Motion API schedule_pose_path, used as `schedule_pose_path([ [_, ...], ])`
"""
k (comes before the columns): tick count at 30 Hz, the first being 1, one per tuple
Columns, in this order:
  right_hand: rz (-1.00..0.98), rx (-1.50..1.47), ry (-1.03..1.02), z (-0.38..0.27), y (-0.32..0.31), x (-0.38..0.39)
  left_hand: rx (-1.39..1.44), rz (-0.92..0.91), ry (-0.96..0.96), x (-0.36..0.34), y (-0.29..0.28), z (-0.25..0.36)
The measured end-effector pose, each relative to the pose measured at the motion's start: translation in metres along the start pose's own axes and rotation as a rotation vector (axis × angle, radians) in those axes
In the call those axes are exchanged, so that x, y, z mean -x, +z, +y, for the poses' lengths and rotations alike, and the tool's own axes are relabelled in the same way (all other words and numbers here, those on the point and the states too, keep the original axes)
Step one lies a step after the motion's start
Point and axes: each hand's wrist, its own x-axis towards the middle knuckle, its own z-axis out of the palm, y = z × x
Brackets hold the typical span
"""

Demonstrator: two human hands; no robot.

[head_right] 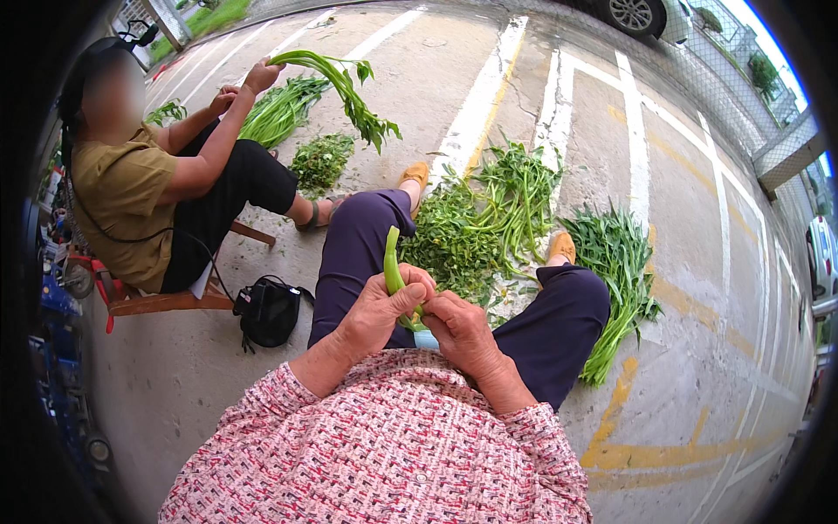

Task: The person picks through a pile of green leafy vegetables by hand, snapping the stems into segments and removing unwanted parts. The cleaned pieces are gathered into a bunch.

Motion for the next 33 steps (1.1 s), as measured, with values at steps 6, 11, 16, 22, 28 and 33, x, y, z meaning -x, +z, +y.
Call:
schedule_pose_path([
  [6,-0.012,-0.032,0.049,0.0,-0.002,0.001,-0.255,-0.087,0.132,-0.002,-0.002,-0.006],
  [11,0.074,-0.022,0.154,-0.007,-0.029,0.004,-0.467,-0.128,0.21,0.003,0.009,0.001],
  [16,0.225,0.052,0.107,-0.042,-0.062,0.006,-0.755,-0.217,0.276,0.0,0.009,0.003],
  [22,-0.017,0.617,-0.165,-0.09,-0.077,0.006,-1.246,-0.384,0.358,0.001,0.017,0.006],
  [28,-0.203,0.679,-0.042,-0.068,-0.054,0.038,-1.374,-0.586,0.258,0.0,0.021,-0.006],
  [33,-0.113,0.612,0.068,-0.056,-0.048,0.057,-1.371,-0.591,0.216,-0.004,0.039,-0.006],
])
